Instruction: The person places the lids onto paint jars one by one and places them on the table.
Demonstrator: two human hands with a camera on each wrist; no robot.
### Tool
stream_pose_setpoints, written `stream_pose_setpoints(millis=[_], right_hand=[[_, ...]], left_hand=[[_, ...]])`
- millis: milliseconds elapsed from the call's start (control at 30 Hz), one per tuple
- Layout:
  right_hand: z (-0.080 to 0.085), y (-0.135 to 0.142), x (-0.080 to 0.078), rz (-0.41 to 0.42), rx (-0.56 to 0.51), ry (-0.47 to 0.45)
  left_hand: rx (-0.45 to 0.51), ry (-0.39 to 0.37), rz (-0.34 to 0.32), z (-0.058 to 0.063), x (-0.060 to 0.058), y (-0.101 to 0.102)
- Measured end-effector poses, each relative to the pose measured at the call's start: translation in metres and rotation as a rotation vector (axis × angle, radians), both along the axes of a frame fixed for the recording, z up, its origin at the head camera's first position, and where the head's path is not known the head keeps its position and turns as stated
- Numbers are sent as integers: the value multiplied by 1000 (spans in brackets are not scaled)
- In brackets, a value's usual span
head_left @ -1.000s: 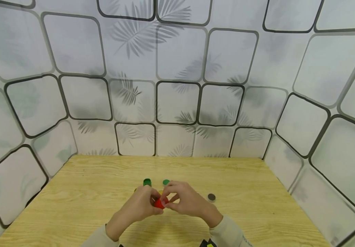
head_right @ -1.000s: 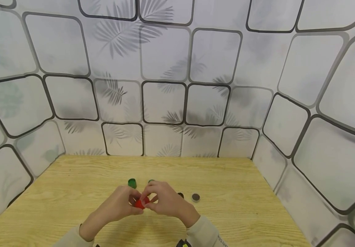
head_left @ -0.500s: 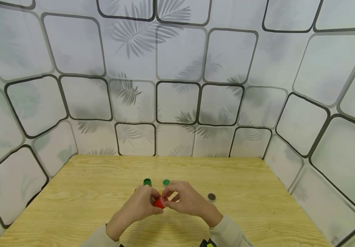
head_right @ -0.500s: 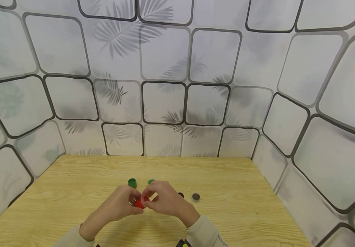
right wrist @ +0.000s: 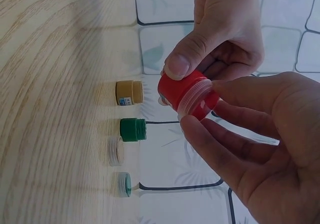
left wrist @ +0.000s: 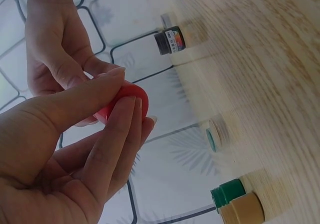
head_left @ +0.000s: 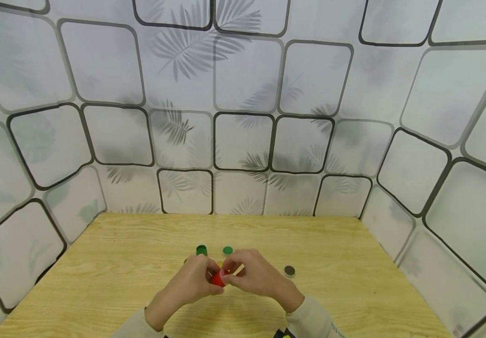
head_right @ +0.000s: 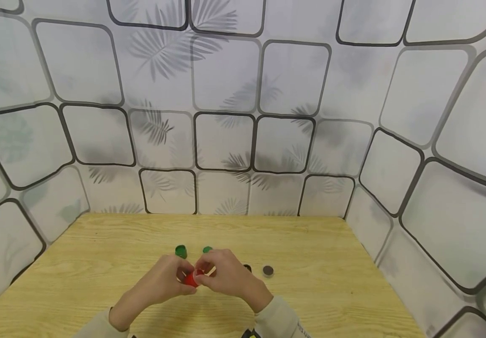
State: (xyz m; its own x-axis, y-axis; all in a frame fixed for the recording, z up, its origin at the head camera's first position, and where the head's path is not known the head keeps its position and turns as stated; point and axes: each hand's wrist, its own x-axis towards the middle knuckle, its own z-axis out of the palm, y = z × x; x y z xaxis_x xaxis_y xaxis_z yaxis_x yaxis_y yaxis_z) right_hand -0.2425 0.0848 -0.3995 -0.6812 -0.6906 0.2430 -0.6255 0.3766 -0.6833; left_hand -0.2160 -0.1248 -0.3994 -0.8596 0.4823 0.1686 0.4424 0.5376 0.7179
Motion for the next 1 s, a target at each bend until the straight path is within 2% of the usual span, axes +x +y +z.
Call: stream_pose_setpoints(millis=[1000], right_hand=[[-3,-1,0,-6,29,19]], left_hand=[[-10,8,3,-4,-1,1]])
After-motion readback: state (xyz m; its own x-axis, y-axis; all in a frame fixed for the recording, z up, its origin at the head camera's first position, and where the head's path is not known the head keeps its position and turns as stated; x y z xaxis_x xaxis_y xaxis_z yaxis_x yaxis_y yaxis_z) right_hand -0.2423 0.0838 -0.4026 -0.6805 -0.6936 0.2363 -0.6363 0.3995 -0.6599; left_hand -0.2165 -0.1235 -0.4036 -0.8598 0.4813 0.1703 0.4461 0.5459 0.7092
